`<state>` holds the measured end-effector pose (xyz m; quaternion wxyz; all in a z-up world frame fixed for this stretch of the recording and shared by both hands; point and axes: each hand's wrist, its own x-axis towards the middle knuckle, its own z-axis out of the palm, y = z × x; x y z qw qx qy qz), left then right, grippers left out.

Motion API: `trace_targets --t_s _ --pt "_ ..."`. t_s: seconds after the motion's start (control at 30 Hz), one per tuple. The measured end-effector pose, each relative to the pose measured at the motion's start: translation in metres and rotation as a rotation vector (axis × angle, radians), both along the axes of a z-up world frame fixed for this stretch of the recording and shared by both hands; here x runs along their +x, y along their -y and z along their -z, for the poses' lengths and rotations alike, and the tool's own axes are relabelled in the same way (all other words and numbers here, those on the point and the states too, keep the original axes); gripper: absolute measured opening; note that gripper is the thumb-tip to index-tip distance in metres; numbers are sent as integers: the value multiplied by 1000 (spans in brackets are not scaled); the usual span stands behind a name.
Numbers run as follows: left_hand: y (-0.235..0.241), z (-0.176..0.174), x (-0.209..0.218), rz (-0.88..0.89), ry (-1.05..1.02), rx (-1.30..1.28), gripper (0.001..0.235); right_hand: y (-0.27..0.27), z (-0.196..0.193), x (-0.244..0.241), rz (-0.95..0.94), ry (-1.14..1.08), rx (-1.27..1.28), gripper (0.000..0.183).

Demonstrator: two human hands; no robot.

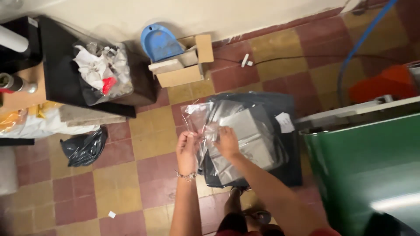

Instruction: Folding black plastic bags and placing them into clear plastic packaging sleeves at a conveyor belt station.

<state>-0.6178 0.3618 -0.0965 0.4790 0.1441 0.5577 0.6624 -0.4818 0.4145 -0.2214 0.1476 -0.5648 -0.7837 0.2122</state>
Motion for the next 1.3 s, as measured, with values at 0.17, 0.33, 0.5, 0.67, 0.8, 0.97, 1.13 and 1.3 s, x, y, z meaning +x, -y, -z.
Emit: trace_targets --t_s 0.17,0.33,0.5,0.67,0.8,0.97,1.13,1.3 --pt "13 -9 7 -45 107 32 9 -14 24 -16 -22 -34 171 62" --pt "43 26 29 103 12 16 6 -4 5 -31 -11 -50 159 61" --pt "44 -19 74 496 -179 120 14 -7 -40 -42 136 3 85 69" --pt "46 -8 68 615 -277 111 15 -7 20 -33 157 76 127 72" --pt "37 -30 69 706 -296 114 12 -21 74 -26 193 83 -622 73" --pt "38 41 51 624 -288 100 13 -54 57 33 -155 -1102 -1293 99" --pt "37 85 48 644 -399 -13 10 -42 -27 62 134 -1472 -1422 134" --pt "32 99 33 369 -655 154 39 -36 12 71 503 -989 -1156 42"
